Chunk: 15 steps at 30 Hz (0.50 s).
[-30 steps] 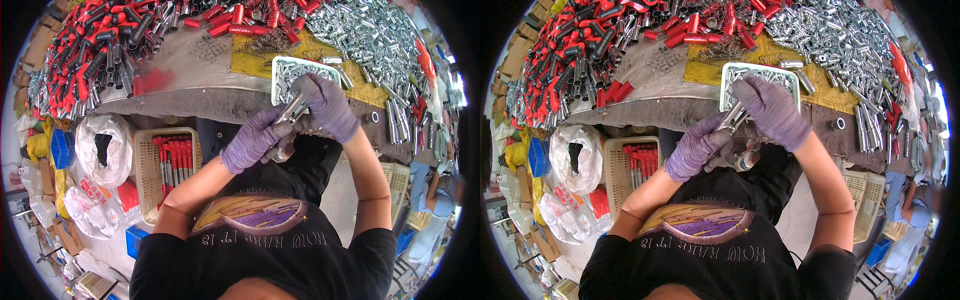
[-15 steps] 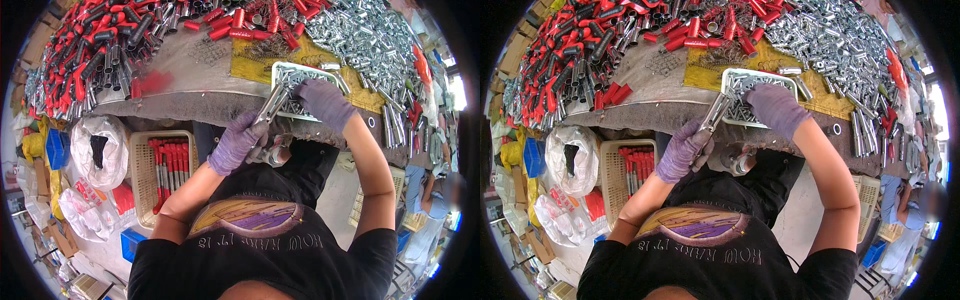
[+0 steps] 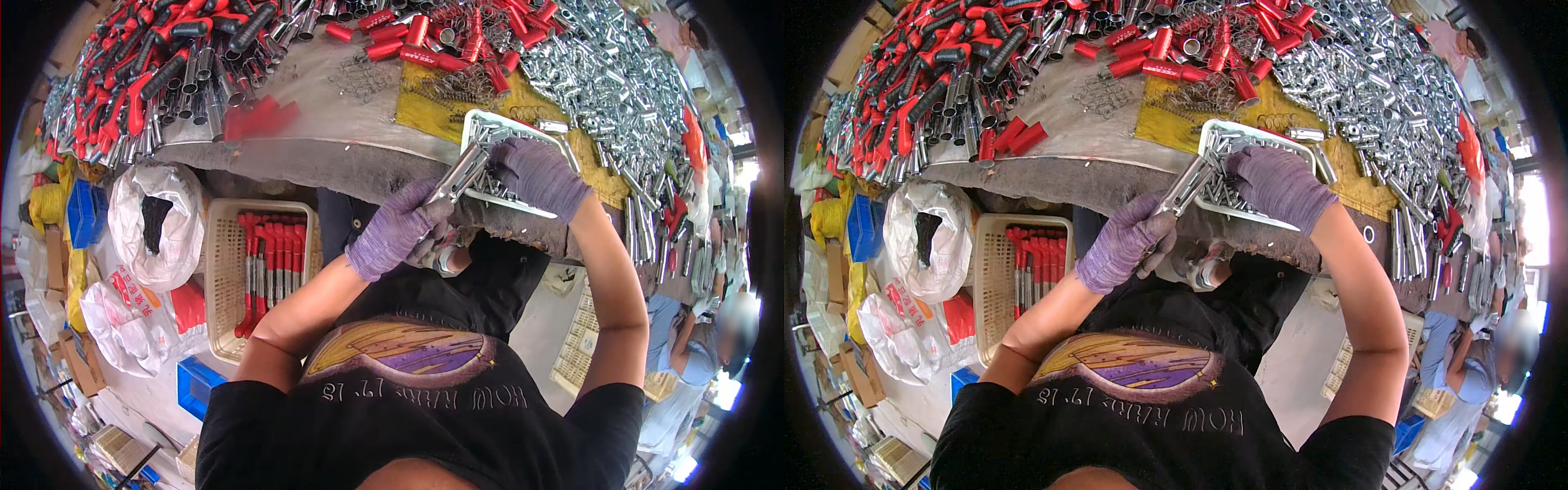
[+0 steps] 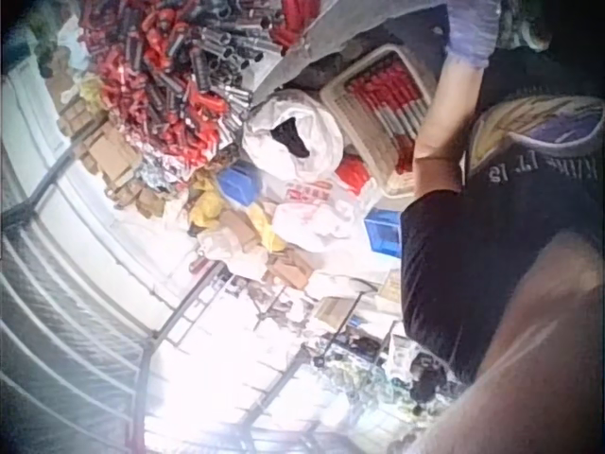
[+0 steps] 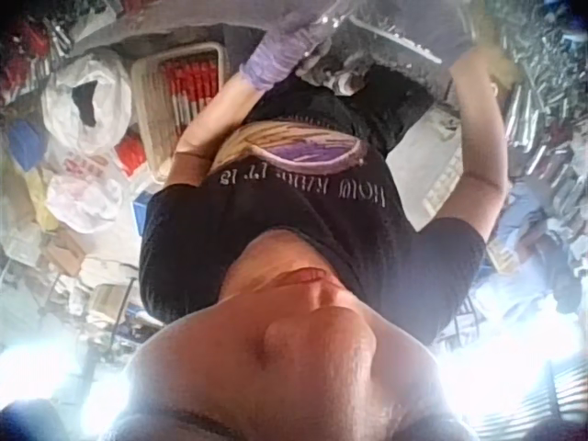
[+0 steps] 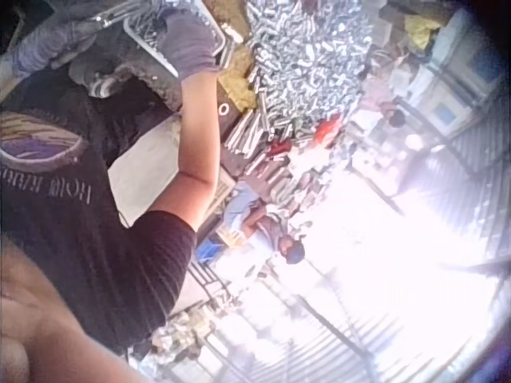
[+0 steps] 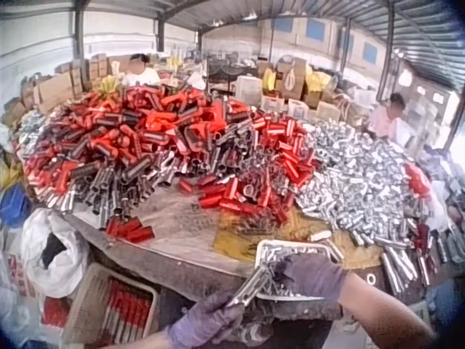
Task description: Assembling mechanical components by fitting metal tubes into red plastic handles and securing them with springs and pins.
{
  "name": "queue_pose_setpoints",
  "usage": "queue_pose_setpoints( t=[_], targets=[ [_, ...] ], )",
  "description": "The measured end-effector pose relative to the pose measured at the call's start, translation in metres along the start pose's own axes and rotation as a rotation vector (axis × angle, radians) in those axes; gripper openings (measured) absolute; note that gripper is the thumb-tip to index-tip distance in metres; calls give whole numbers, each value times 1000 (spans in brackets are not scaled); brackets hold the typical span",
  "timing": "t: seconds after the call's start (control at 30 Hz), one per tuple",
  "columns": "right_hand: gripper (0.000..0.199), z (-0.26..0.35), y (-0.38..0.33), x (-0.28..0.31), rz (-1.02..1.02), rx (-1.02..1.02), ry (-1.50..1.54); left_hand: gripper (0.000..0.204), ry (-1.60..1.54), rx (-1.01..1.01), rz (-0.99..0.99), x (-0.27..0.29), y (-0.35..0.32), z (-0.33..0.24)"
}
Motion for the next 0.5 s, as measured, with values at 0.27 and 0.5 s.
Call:
queue_pose_setpoints(
  t=[0.27, 0.5],
  targets=[
    [23, 3, 7, -5, -98, 112, -212, 40, -11, 0, -13, 4, 2, 3],
    [25, -12, 5, -1, -203, 189, -15, 45, 8, -6, -62, 9, 2, 1]
  ],
)
Point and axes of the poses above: each hand's wrist, its own y-axis towards the middle knuckle, its own x-axis out of the back of the hand, z = x × y, the point moved 1 cm from there along y, towards the middle knuckle, and after that the axes turned 10 degrees about -x, right-handed, at the moved point
